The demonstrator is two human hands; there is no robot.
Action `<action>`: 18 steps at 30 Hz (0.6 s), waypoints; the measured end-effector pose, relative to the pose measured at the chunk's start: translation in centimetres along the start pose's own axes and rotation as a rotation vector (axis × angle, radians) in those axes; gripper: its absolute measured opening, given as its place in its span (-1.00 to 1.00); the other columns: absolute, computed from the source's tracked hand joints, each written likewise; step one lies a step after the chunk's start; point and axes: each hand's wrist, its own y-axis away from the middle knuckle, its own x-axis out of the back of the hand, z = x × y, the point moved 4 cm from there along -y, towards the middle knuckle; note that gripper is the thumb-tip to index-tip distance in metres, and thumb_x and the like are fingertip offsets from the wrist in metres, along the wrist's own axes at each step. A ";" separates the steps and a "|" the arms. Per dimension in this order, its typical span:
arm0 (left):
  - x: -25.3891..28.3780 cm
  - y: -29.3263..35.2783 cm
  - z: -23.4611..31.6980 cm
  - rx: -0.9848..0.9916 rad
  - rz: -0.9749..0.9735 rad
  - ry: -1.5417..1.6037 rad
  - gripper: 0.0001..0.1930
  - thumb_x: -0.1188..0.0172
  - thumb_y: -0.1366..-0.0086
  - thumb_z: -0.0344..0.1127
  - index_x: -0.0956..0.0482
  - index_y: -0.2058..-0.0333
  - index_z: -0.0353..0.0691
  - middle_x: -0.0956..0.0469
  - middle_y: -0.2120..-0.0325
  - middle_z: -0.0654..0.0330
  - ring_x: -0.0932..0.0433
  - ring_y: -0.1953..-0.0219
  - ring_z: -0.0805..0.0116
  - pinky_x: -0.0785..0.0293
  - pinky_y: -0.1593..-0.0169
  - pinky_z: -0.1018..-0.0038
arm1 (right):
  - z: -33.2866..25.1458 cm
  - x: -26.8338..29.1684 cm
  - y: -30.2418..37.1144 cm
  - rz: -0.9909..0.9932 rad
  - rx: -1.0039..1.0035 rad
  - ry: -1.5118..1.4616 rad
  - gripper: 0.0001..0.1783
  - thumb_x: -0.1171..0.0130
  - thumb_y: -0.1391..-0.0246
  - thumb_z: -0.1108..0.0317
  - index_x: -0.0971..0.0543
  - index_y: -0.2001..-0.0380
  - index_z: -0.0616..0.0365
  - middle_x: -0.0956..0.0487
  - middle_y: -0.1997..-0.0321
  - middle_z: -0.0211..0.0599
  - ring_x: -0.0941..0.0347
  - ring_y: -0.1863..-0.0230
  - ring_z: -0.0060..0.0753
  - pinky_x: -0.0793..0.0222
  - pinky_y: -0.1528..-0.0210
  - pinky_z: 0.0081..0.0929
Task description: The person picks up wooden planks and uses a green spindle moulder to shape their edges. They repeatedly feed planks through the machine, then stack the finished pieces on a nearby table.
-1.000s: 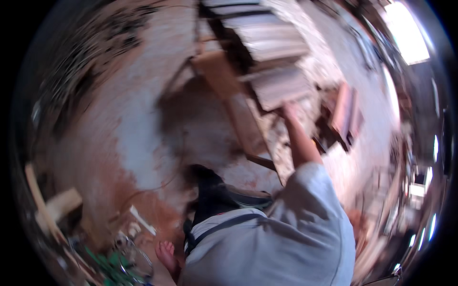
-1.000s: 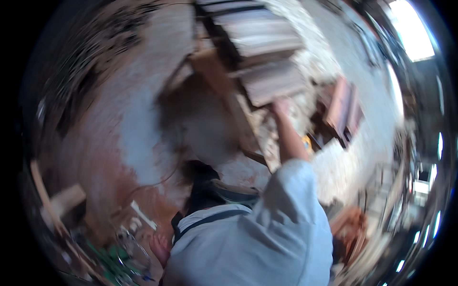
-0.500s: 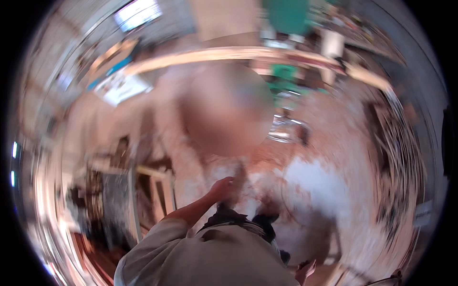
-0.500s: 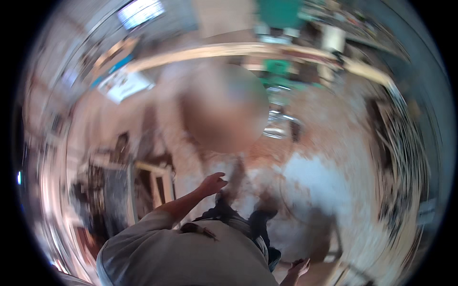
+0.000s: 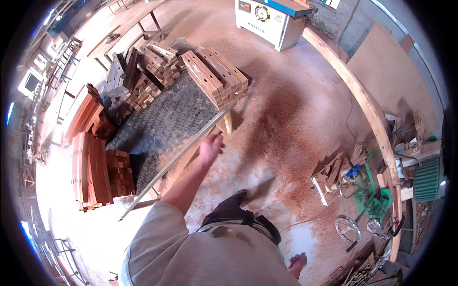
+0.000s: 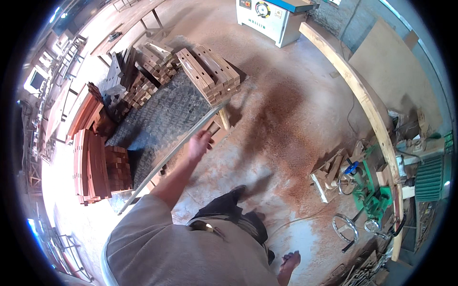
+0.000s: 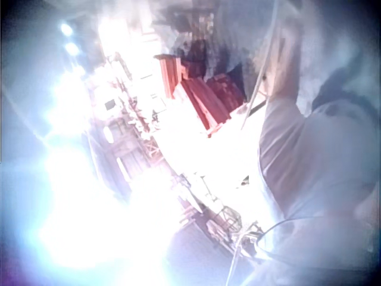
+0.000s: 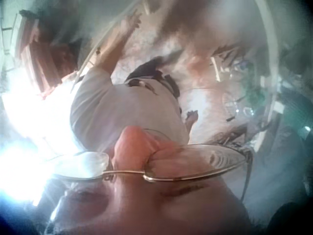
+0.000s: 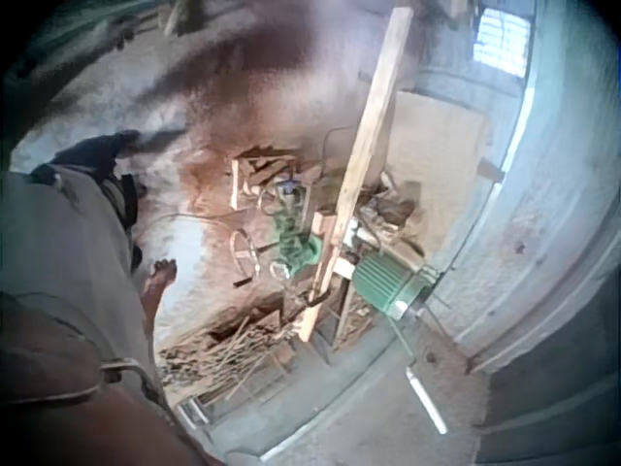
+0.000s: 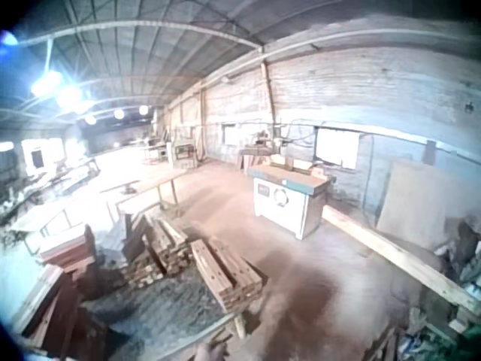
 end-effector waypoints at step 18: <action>6.8 -24.5 11.1 0.047 0.331 -0.470 -0.41 -0.24 -0.03 0.09 -0.54 0.22 -0.41 -0.57 0.25 -0.12 -0.59 0.24 0.00 -0.52 0.10 0.32 | 2.1 -0.7 5.9 0.234 -0.165 0.032 -0.79 0.08 -0.13 0.20 -0.27 0.48 0.07 -0.28 0.64 -0.43 -0.16 0.73 -0.56 -0.14 0.76 -0.56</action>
